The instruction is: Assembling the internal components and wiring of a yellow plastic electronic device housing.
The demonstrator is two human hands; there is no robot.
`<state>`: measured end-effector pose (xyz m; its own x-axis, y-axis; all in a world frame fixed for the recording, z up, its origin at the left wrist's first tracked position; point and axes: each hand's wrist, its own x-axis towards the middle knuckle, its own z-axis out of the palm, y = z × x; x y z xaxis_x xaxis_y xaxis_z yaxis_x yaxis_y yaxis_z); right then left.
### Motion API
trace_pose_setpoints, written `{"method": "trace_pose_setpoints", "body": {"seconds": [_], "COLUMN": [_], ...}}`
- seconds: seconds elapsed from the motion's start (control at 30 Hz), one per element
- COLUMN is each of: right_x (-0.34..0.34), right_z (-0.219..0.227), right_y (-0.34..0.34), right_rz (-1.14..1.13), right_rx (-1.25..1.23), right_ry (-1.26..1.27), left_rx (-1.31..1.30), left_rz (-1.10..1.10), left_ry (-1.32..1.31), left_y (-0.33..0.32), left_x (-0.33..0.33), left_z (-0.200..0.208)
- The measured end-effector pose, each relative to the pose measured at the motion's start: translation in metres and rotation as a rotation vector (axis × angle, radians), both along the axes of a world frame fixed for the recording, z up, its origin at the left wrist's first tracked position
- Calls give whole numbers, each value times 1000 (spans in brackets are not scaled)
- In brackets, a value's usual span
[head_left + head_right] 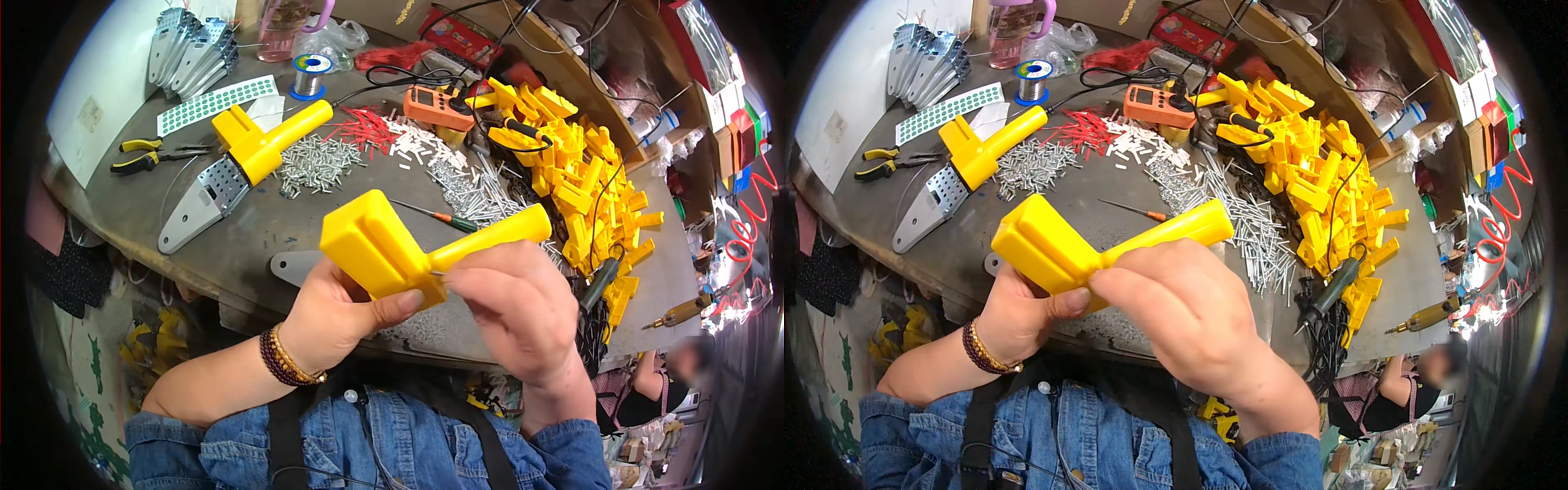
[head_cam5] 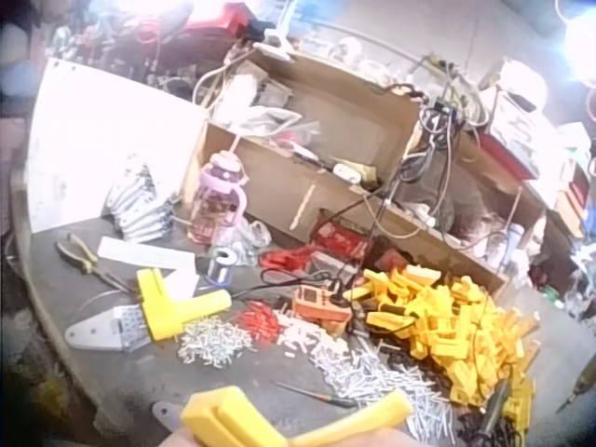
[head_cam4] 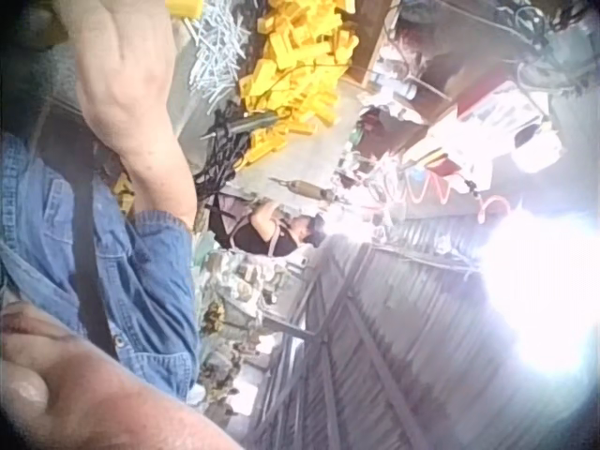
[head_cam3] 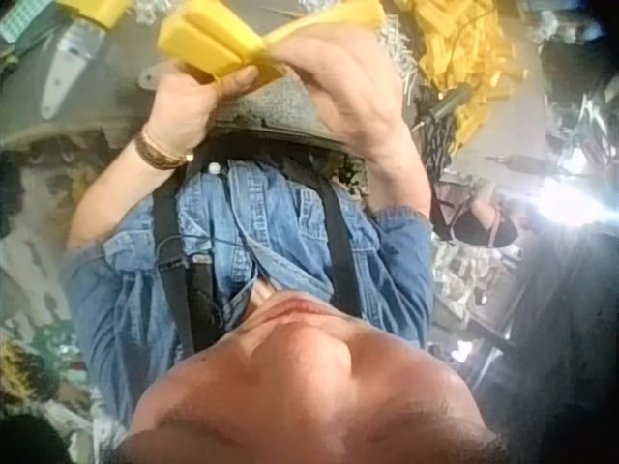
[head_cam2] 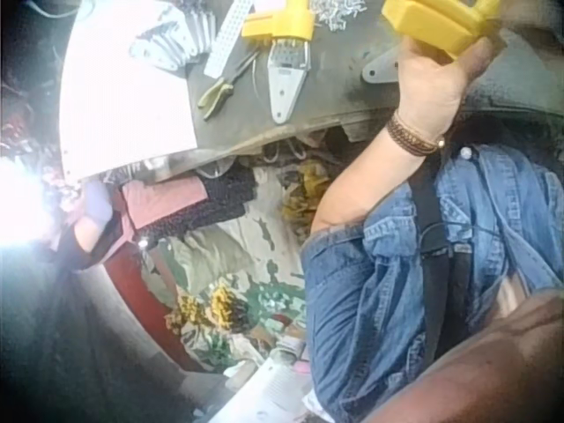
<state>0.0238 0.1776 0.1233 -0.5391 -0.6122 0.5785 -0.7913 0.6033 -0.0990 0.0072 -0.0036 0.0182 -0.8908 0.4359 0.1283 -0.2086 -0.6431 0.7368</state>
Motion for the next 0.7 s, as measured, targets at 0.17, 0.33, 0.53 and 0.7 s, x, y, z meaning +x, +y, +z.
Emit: {"method": "trace_pose_setpoints", "body": {"seconds": [0.17,0.33,0.53,0.7], "right_x": [-9,-16,4,12], "right_z": [11,18,50,27], "right_y": [3,-2,-17,-6], "right_rz": [112,175,-329,-160], "right_rx": [221,272,551,698], "right_ry": [-45,-122,160,137], "left_rx": [-29,-9,197,217], "left_rz": [-132,-120,-95,-266], "left_ry": [-66,1,-162,-160], "left_y": [-8,-4,-8,-5], "left_x": [1,3,-5,-9], "left_z": [3,6,-4,4]}}
